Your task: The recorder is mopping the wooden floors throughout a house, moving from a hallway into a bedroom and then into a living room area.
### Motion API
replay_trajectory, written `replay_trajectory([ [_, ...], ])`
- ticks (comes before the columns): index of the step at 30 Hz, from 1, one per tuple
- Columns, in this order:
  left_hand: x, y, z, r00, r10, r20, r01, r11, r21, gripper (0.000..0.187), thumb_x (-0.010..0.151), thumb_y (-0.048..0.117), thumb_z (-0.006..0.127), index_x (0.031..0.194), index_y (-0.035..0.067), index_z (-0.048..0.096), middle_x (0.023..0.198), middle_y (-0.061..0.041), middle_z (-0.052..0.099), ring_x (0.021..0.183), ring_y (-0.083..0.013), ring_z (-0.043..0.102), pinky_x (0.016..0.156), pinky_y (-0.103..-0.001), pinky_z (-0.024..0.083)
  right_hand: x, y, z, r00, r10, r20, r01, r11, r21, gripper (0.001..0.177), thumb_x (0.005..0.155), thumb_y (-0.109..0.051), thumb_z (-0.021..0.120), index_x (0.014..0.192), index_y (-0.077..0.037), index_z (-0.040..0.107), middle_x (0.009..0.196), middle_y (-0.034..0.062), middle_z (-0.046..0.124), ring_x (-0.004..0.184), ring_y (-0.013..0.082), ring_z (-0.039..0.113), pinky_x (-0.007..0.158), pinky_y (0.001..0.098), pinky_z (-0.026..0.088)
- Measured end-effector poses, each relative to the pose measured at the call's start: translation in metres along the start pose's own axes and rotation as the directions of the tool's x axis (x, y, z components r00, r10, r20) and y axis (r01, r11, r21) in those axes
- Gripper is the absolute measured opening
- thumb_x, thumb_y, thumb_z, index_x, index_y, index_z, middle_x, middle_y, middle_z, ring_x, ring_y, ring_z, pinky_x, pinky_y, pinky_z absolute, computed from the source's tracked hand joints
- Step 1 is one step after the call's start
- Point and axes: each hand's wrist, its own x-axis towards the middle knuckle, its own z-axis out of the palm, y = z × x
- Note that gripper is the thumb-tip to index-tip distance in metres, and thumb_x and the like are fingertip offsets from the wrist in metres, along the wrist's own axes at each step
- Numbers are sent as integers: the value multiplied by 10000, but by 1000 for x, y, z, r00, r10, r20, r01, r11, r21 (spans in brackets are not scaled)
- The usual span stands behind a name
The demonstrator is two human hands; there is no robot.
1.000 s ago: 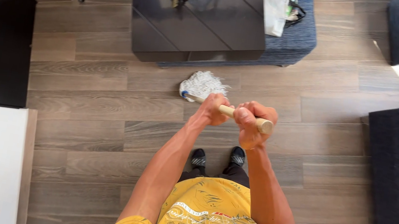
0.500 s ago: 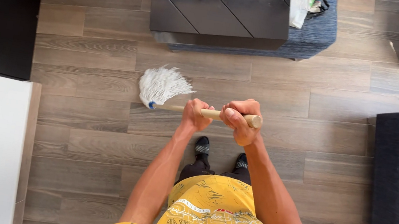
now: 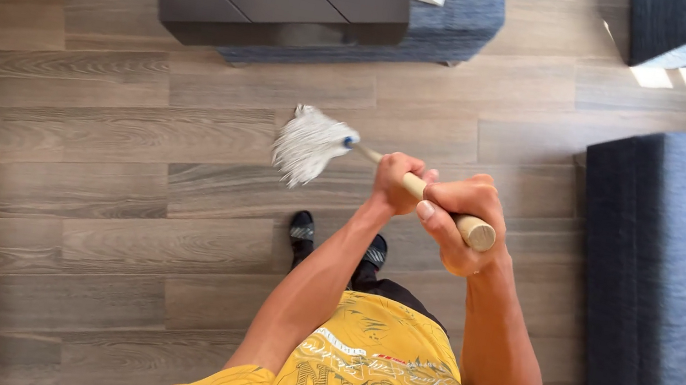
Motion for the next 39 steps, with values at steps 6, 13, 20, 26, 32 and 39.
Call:
replay_trajectory([
  [6, 4, 0, 94, 955, 20, 298, 91, 932, -352, 503, 846, 325, 810, 621, 46, 458, 638, -95, 349, 616, -169, 331, 518, -415, 325, -35, 4, -31, 999, 45, 4, -44, 984, -171, 342, 971, -81, 695, 713, -42, 475, 635, 74, 420, 534, 259, 379, 562, 397, 363],
  [13, -4, 16, 114, 887, 44, 459, 134, 928, -348, 410, 793, 299, 830, 711, -4, 567, 695, -163, 493, 656, -251, 408, 546, -429, 421, -50, 8, -21, 975, 5, -222, -56, 973, -226, 323, 997, -98, 725, 772, -20, 506, 738, 113, 480, 640, 276, 420, 626, 387, 382],
  [20, -11, 37, 48, 830, 2, 558, -68, 993, 98, 312, 753, 266, 861, 793, -13, 727, 761, -251, 690, 695, -433, 568, 629, -499, 545, -71, -6, -3, 870, 125, -477, -143, 990, -2, 454, 1056, -159, 778, 733, -28, 487, 659, 0, 452, 634, 107, 359, 578, 346, 299],
  [26, -30, 18, -49, 858, 17, 513, -139, 970, 200, 171, 832, 235, 835, 802, 67, 813, 813, -256, 732, 792, -498, 704, 706, -515, 596, -70, 8, 63, 856, 55, -514, 40, 984, 171, 485, 1090, -186, 758, 738, -50, 455, 682, 2, 453, 657, 97, 378, 608, 323, 317],
  [32, -68, -45, -134, 937, -37, 348, -80, 945, 316, 249, 876, 275, 831, 763, 56, 793, 783, -246, 725, 725, -471, 704, 669, -516, 581, -63, 27, 146, 907, 23, -421, 101, 958, 270, 460, 1064, -192, 743, 722, -53, 467, 656, 10, 487, 623, 101, 419, 608, 321, 401],
  [39, -128, -101, -216, 962, -240, 131, 186, 925, 331, 435, 952, 368, 740, 656, 50, 755, 605, -209, 695, 551, -305, 673, 582, -479, 549, -59, 52, 227, 980, -58, -191, 129, 914, 386, 414, 1033, -208, 696, 696, -33, 531, 637, 34, 539, 570, 133, 475, 578, 341, 453],
])
